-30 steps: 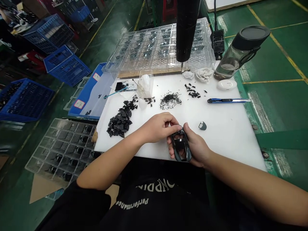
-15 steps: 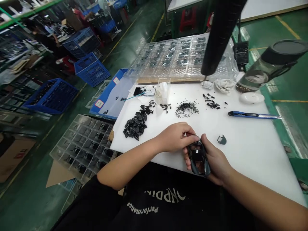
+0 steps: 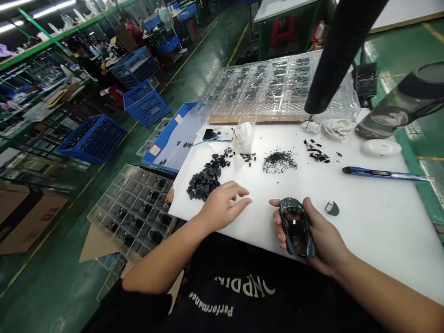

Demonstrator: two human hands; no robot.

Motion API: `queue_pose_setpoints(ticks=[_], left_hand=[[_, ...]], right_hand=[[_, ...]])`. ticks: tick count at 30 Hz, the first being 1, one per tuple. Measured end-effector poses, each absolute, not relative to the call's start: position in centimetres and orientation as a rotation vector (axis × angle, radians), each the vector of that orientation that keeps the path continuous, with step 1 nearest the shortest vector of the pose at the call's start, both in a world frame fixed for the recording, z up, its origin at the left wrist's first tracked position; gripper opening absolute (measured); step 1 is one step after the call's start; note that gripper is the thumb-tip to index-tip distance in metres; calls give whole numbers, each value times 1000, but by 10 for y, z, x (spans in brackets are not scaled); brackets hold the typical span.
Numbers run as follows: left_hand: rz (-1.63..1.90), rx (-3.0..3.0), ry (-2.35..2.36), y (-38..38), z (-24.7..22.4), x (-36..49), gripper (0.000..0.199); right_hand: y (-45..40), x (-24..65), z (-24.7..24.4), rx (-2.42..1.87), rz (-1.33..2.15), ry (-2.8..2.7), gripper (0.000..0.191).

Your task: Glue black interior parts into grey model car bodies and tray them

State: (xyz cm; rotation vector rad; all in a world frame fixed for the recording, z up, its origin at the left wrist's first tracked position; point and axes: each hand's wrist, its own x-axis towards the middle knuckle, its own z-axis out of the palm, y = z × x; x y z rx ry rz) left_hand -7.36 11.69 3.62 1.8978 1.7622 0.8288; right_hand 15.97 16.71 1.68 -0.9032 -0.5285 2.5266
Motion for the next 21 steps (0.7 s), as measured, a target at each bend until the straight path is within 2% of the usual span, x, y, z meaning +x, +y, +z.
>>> queue_pose_setpoints(ticks=[4,7,12,13,16,17,21], left_hand=[[699,2164,1980,116,30,-85,22],[699,2055,2155,126,31,-85,24],[762,1664,2429,165,33,-95,57],[751,1668,2416,173,32,-97,54],[693,1772,2349,191,30,-98,21],[687,1801,2335,195,32,-96,15],[748,1893,2279,217,46,-72,17]], right_hand=[[167,160,18,-904,2512,-523,51],[166,161,19,-892,2512,-516,51],[166,160,17,-873,2524,-517,51],[166,160,17,-875,2521,-519,52],[166,160,15,-861,2507,-534,52],[166,161,15,-852,2506,-541,52],[164,162,14,-823,2521,-562,54]])
